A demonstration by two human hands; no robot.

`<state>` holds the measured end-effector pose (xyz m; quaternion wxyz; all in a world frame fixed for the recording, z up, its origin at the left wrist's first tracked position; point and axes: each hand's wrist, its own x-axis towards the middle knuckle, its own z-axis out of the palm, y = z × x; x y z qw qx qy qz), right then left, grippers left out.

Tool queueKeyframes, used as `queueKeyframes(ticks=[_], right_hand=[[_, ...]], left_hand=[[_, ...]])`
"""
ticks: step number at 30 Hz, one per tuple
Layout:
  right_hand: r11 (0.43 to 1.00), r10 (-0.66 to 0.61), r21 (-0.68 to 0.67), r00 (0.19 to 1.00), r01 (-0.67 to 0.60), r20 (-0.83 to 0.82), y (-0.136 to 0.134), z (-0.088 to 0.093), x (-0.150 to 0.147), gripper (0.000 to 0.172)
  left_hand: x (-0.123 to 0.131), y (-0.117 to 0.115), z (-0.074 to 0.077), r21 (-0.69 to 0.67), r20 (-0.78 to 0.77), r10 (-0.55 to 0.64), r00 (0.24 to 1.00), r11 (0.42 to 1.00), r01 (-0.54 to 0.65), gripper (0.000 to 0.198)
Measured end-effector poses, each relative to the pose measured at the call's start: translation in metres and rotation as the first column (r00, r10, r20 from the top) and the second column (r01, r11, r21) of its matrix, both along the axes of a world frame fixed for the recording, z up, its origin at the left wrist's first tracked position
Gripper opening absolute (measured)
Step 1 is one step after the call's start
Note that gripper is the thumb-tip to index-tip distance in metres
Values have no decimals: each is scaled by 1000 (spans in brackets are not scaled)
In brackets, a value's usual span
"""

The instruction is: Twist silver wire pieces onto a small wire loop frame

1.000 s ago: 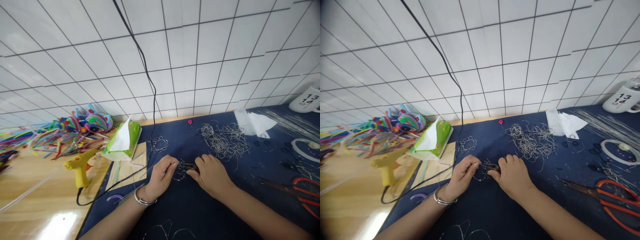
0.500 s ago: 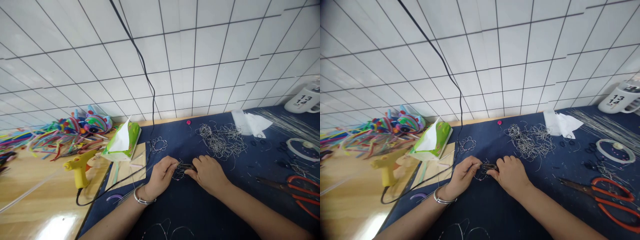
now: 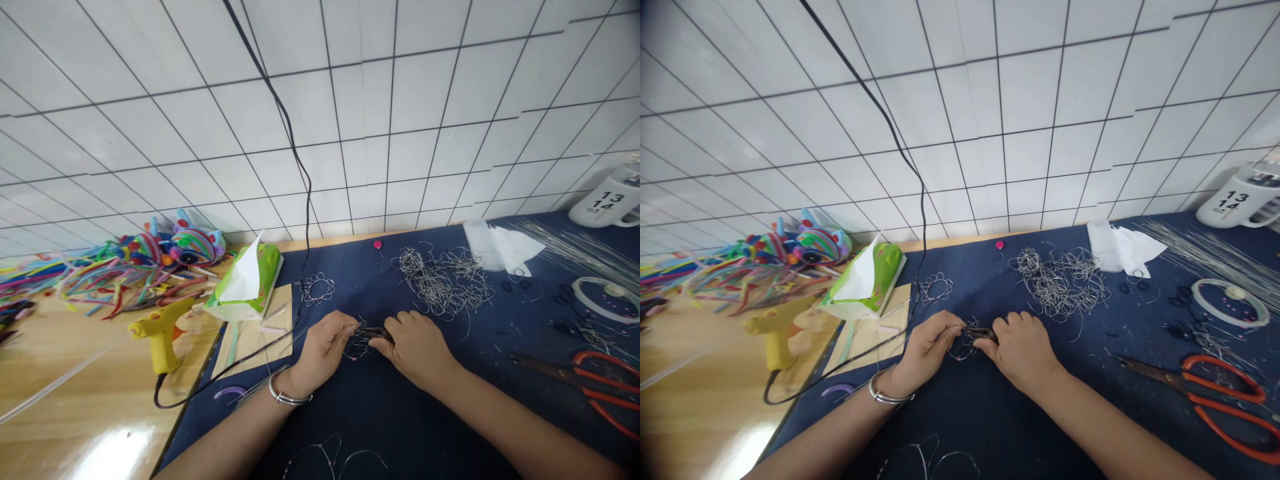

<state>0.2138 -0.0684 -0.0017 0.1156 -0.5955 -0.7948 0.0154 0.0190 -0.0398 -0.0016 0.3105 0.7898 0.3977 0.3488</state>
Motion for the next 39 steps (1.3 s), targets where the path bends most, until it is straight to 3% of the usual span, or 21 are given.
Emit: queueKeyframes(ticks=[7,19,28,39], right_hand=[[1000,-15,-25,999,17,51,-2,7,-2,51],[999,41,-35,999,-40,32,2,0,1,52],[999,31,-44,1000,-31,4,2,1,2,51],[999,-5,-47,1000,5,-7,3,4,2,51]], left_hand=[[-1,0,-4,29,5,-33,999,999,33,17],[-2,2,-5,65,22,-78,997,995,76,19],[0,1,-3,-113,38,20,999,993,-16,17],[0,4,2,-210,106,39,994,978,-16,17]])
